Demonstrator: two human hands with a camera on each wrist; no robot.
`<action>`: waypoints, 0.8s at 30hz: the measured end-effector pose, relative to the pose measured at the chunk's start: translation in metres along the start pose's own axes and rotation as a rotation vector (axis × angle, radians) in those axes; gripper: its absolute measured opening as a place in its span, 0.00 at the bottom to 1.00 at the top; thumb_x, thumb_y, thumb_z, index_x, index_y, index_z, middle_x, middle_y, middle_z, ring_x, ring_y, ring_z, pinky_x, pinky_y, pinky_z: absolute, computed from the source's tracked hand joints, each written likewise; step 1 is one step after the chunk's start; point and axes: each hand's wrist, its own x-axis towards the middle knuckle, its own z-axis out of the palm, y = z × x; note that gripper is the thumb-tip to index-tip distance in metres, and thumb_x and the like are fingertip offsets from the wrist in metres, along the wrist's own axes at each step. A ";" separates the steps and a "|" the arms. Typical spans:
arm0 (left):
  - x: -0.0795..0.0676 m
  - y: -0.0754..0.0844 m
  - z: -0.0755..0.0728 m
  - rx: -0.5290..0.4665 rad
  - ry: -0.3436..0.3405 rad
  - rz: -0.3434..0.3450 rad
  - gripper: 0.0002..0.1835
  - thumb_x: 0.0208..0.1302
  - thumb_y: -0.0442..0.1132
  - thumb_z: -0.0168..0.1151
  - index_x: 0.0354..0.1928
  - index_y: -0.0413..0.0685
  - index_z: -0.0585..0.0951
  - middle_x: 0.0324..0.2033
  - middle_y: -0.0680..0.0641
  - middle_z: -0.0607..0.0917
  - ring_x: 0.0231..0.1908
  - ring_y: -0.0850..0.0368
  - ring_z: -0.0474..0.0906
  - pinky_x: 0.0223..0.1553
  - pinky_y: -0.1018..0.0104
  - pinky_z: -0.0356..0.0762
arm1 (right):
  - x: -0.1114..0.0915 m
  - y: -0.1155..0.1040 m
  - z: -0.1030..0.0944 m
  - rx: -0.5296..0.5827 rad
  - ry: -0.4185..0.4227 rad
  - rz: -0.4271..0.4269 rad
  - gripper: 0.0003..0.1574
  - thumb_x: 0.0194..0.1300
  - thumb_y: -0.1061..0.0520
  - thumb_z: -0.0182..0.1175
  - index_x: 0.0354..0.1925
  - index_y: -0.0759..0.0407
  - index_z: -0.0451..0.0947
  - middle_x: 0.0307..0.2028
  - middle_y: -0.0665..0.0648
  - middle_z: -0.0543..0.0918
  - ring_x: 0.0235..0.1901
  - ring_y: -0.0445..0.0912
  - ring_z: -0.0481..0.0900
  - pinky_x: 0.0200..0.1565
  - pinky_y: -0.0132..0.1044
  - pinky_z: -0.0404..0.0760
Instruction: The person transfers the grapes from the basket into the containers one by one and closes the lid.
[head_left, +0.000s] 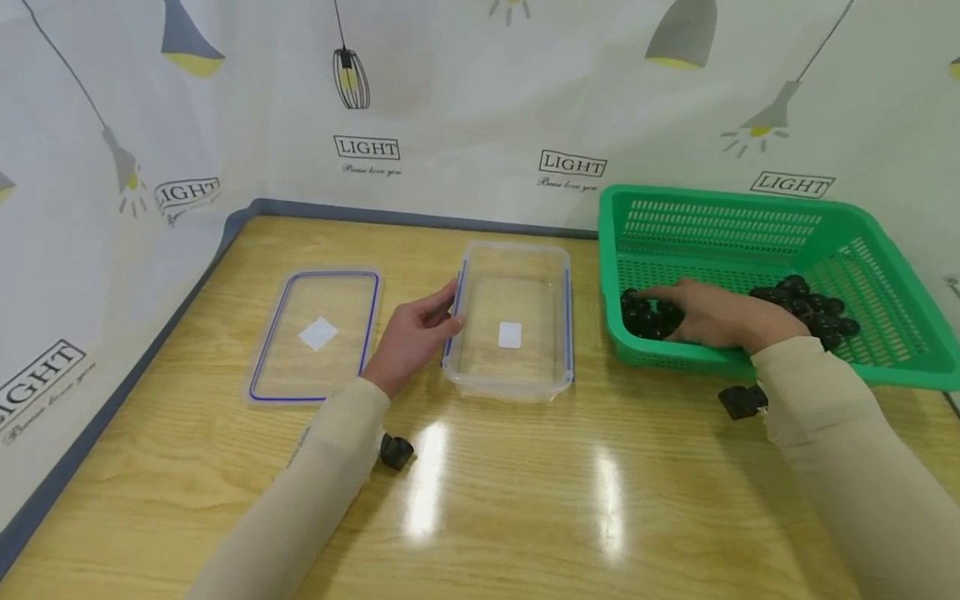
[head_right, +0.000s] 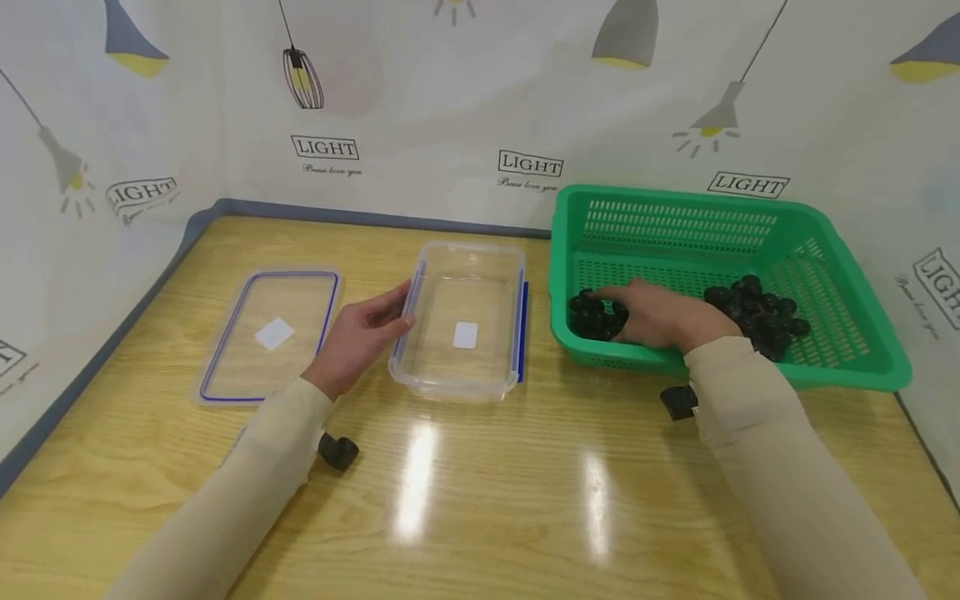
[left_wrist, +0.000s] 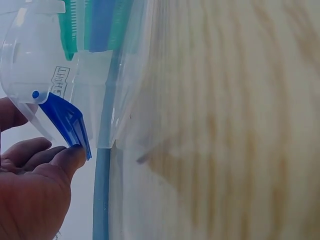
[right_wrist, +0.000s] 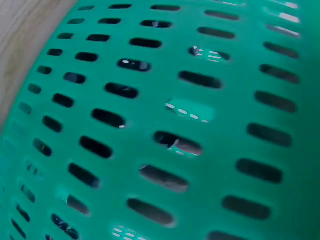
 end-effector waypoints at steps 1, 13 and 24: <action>0.000 0.000 0.000 0.004 0.001 -0.002 0.30 0.71 0.33 0.59 0.72 0.46 0.63 0.71 0.49 0.64 0.67 0.57 0.63 0.62 0.68 0.68 | 0.001 0.001 0.001 0.003 -0.001 -0.007 0.44 0.64 0.61 0.66 0.73 0.63 0.58 0.67 0.83 0.52 0.65 0.77 0.51 0.54 0.69 0.68; -0.002 -0.002 -0.001 0.006 0.007 -0.017 0.30 0.71 0.36 0.60 0.72 0.49 0.64 0.71 0.50 0.65 0.67 0.59 0.64 0.61 0.67 0.69 | 0.009 0.008 0.007 -0.029 0.047 0.028 0.41 0.61 0.52 0.69 0.67 0.58 0.62 0.60 0.82 0.58 0.48 0.71 0.73 0.43 0.63 0.76; -0.001 -0.003 -0.002 -0.007 0.002 -0.016 0.31 0.71 0.34 0.60 0.73 0.48 0.64 0.71 0.48 0.64 0.68 0.57 0.62 0.62 0.65 0.68 | 0.012 0.007 0.009 -0.017 0.009 0.057 0.43 0.63 0.52 0.66 0.69 0.60 0.58 0.61 0.82 0.55 0.50 0.69 0.71 0.45 0.63 0.75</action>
